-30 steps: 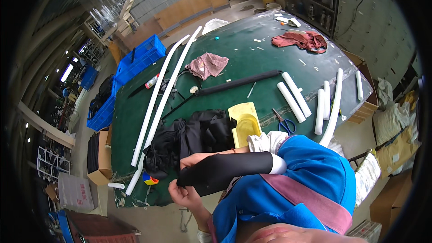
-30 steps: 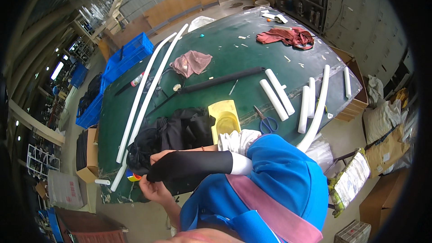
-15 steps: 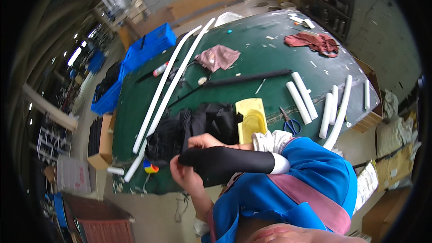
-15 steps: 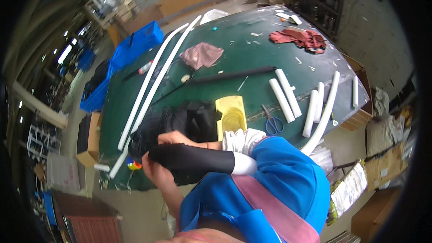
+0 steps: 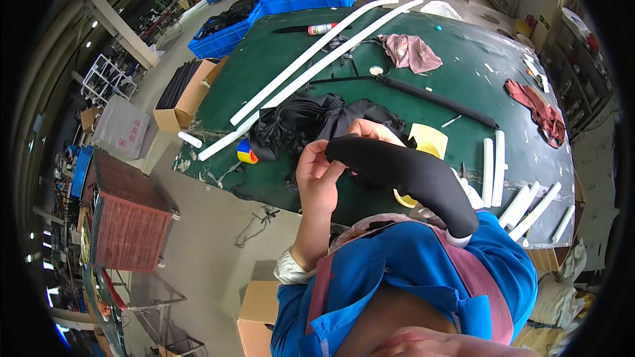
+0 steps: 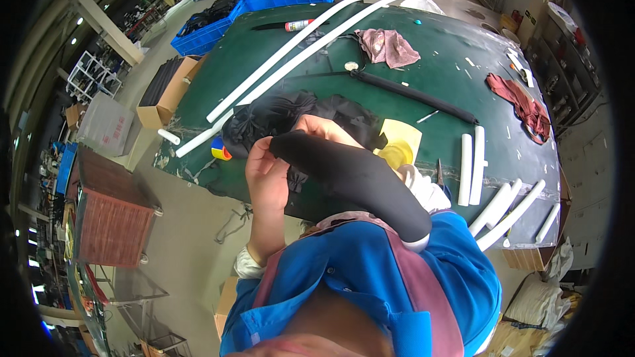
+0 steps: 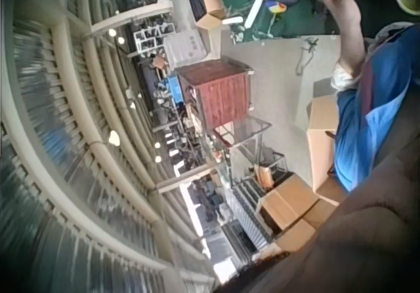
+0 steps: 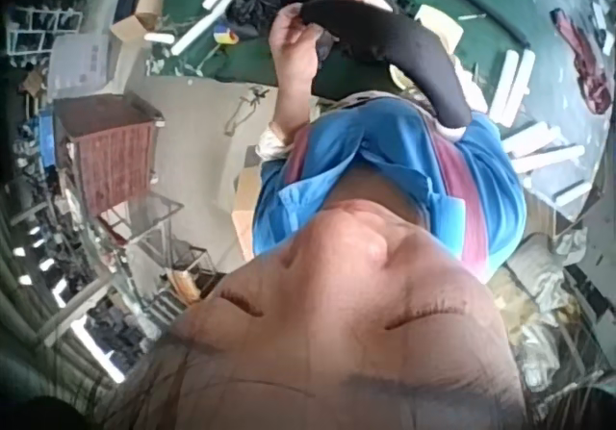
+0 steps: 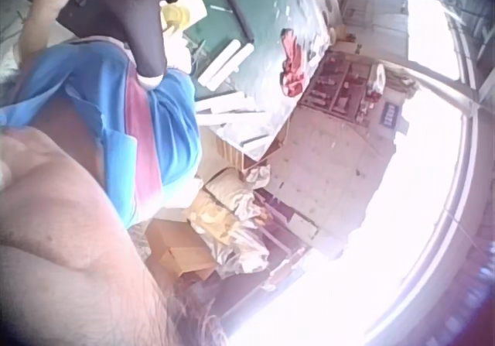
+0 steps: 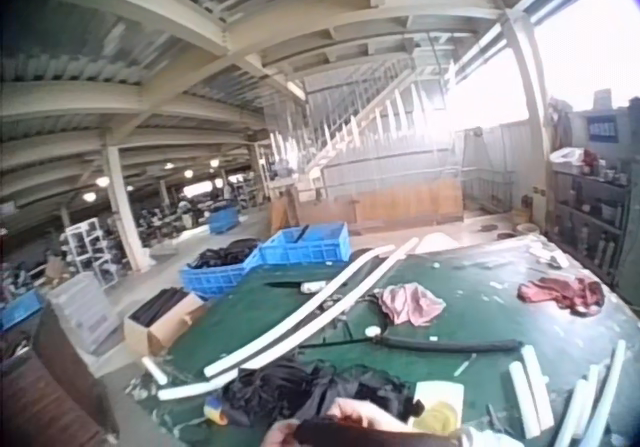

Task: The person repeatedly inserts white foam tubes into black fabric sleeves, trims the protruding ends with scissors, and places the finished pieces into a cardboard box. The process is repeated for multiple units.

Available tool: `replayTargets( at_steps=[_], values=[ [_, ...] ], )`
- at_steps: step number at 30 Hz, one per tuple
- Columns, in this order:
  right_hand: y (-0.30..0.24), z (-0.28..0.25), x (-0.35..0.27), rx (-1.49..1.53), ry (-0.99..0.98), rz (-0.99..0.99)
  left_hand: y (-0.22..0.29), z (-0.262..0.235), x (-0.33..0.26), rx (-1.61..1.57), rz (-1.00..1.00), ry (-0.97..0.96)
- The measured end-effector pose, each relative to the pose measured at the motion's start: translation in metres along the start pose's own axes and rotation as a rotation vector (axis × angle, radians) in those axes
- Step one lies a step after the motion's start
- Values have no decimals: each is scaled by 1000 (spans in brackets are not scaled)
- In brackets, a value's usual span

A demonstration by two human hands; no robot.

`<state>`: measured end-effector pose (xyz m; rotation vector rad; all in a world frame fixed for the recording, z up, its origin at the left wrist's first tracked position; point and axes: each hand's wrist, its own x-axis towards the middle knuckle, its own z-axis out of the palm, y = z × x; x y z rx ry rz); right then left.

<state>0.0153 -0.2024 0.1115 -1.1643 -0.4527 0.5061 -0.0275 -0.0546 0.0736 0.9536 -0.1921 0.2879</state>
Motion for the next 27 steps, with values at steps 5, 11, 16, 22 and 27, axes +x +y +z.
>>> replayTargets(
  at_steps=[5,11,16,22,27],
  values=[
    [19,3,5,127,68,-180,-9,8,11,27,80,37],
    [13,-4,13,318,-145,-46,-9,-5,17,98,159,69],
    [-32,0,-2,228,-226,38,34,2,19,-144,-48,-141],
    [-43,8,15,-61,-185,110,46,-2,27,-64,-111,-87],
    [-12,3,36,-589,-42,-188,12,-15,43,384,216,103]
  ],
)
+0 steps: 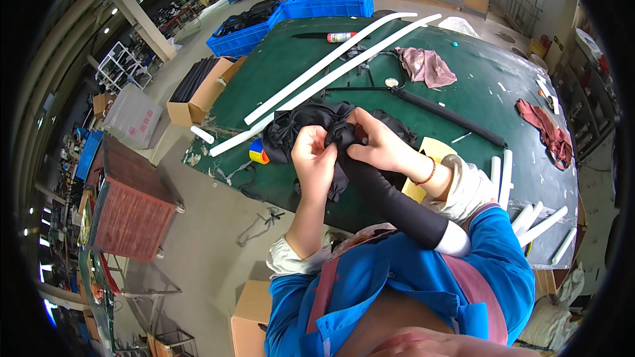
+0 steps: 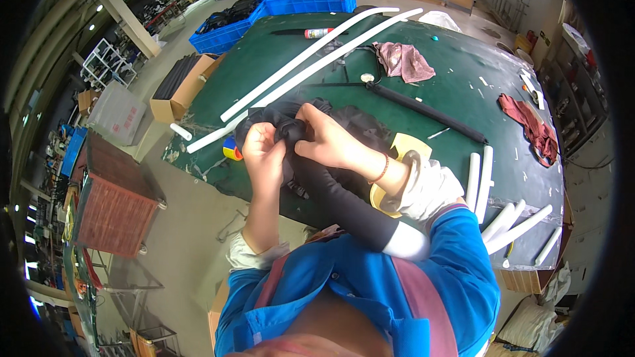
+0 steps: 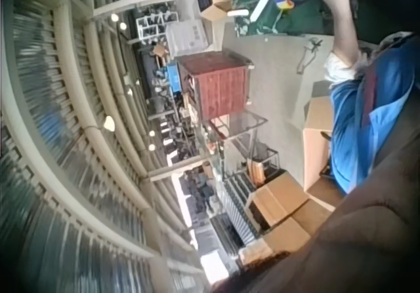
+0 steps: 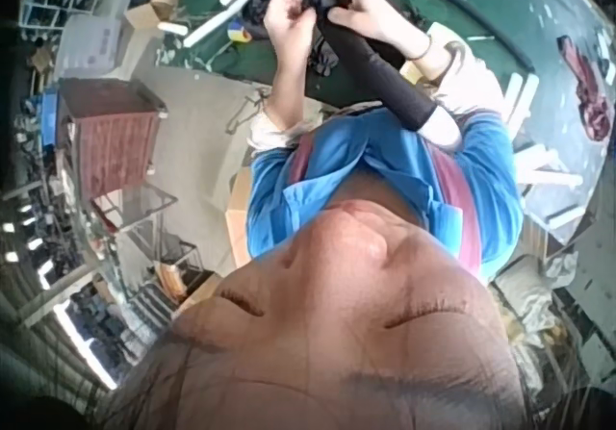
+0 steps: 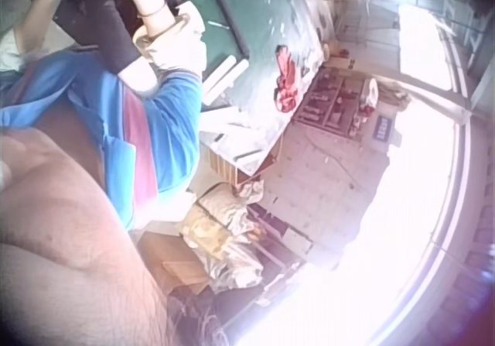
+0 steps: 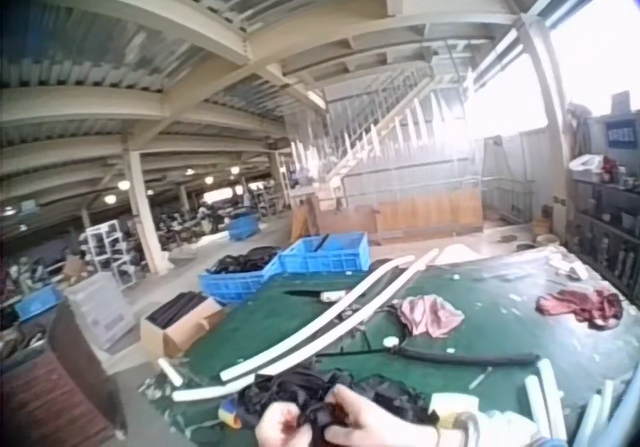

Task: The person repeatedly inserts white foam tubes into black fabric sleeves, trims the protruding ends with scissors, and places the finished pieces into a cardboard box. The process is repeated for multiple units.

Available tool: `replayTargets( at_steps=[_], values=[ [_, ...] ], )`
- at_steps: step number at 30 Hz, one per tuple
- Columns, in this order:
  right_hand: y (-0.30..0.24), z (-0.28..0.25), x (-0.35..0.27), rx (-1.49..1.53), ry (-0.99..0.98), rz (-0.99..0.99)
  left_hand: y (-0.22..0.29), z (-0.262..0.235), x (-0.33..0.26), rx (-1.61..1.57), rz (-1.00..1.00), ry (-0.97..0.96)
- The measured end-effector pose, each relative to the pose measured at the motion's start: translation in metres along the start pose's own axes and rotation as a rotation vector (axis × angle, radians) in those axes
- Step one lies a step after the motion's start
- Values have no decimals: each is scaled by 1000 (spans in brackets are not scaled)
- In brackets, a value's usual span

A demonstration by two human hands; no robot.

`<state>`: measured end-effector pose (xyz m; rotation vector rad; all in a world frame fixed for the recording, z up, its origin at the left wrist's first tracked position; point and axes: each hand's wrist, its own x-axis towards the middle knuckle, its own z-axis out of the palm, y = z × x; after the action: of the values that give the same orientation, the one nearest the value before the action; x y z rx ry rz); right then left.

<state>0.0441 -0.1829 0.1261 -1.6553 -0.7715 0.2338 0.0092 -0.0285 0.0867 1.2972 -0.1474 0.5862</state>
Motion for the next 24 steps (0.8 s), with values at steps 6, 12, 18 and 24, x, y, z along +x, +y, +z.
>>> replayTargets(
  at_steps=[6,12,18,24],
  values=[
    [24,4,1,45,79,-188,-24,2,-13,536,563,30],
    [14,5,-5,184,80,-131,-16,5,-23,310,411,3],
    [11,2,-4,169,-36,-79,23,-9,-1,-112,-72,-197],
    [3,7,-3,366,-87,-79,32,-19,4,-118,-216,-214]
  ],
)
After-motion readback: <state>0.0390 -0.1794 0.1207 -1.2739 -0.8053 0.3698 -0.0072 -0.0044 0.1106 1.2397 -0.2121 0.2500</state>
